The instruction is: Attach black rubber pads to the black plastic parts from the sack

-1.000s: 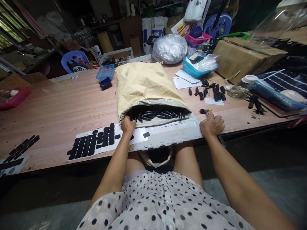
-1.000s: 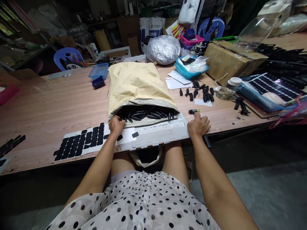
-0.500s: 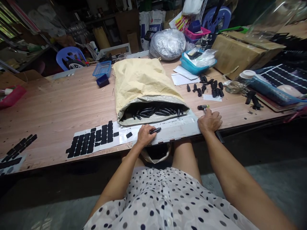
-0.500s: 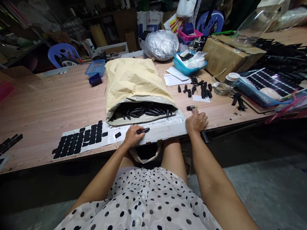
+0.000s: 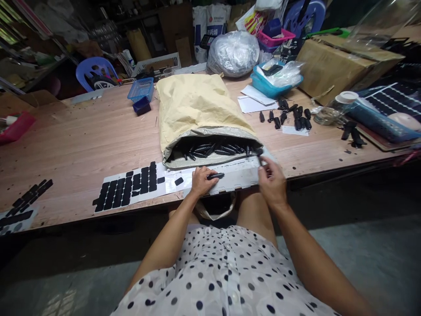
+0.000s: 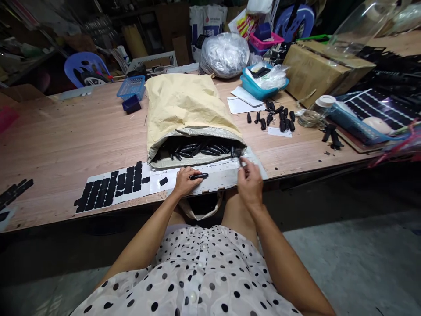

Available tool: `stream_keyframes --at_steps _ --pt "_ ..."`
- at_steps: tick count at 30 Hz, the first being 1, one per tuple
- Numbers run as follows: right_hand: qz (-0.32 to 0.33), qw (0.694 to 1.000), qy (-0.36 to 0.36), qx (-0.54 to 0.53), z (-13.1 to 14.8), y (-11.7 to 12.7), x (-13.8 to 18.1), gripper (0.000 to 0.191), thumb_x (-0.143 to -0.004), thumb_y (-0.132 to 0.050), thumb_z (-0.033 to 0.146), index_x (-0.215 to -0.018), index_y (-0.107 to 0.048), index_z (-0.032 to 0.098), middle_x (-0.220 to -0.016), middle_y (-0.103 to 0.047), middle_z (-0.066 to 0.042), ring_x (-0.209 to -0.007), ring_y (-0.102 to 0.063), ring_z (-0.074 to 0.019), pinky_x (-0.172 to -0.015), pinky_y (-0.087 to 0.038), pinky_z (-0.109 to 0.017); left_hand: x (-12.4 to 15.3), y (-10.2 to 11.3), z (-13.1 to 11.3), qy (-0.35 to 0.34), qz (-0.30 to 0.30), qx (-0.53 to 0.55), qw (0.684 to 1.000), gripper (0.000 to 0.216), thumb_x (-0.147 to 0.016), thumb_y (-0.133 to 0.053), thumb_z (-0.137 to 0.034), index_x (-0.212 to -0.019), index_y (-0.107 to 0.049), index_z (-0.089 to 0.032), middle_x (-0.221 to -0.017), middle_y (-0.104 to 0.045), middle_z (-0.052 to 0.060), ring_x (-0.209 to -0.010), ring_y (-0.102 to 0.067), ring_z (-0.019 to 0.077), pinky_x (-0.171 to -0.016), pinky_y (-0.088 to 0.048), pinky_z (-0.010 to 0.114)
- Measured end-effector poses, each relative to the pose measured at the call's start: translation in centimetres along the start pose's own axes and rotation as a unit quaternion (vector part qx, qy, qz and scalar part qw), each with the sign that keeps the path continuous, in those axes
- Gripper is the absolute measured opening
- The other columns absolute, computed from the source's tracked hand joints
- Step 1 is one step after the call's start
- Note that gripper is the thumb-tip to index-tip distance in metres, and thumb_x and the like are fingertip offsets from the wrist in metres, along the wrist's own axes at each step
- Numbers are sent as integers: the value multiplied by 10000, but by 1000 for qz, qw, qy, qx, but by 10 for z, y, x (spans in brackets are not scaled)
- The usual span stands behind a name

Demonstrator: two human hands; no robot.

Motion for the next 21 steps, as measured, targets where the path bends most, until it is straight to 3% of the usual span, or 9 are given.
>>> stream_keyframes --at_steps 3,6,12,16,21 --pt "105 990 62 -68 32 -29 36 364 -935 -506 296 -1222 -723 238 -965 -683 -67 -832 -617 -214 -825 -550 -371 0 0 -1 5 6 7 1000 231 -807 -782 -275 -1029 -823 -325 -995 -707 17 -1044 -559 248 -982 -434 423" --pt "148 981 103 -75 48 -46 57 366 -956 -488 254 -1231 -730 257 -957 -689 -61 -866 -646 -208 -822 -556 -339 -1 -1 -1 13 8 14 1000 226 -811 -784 -268 -1027 -826 -321 -1005 -711 16 -1042 -553 242 -979 -431 413" --pt "137 976 167 -8 50 -54 68 398 -996 -446 207 -1273 -726 261 -857 -638 -45 -801 -635 -189 -742 -530 -287 -2 -2 -4 7 11 17 1000 166 -821 -780 -295 -976 -829 -326 -983 -707 14 -1021 -543 239 -970 -428 407" --pt "139 975 172 19 45 -57 68 397 -986 -452 184 -1248 -740 257 -817 -623 -32 -736 -625 -178 -669 -508 -270 -2 -3 -4 12 7 18 1000 149 -833 -761 -298 -962 -831 -321 -978 -708 15 -1026 -546 239 -977 -428 408" --pt "98 981 169 9 41 -47 64 394 -1009 -439 208 -1279 -723 257 -869 -646 -46 -800 -643 -182 -749 -531 -278 -2 -2 -3 2 12 25 1000 211 -816 -774 -308 -1019 -830 -322 -992 -710 17 -1028 -545 239 -989 -433 408"
Point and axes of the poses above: each hand's wrist, its own x-axis away from the middle knuckle, its own y-axis out of the back of the hand, z = x × y, the point moved 6 cm from there along -x, towards the middle knuckle
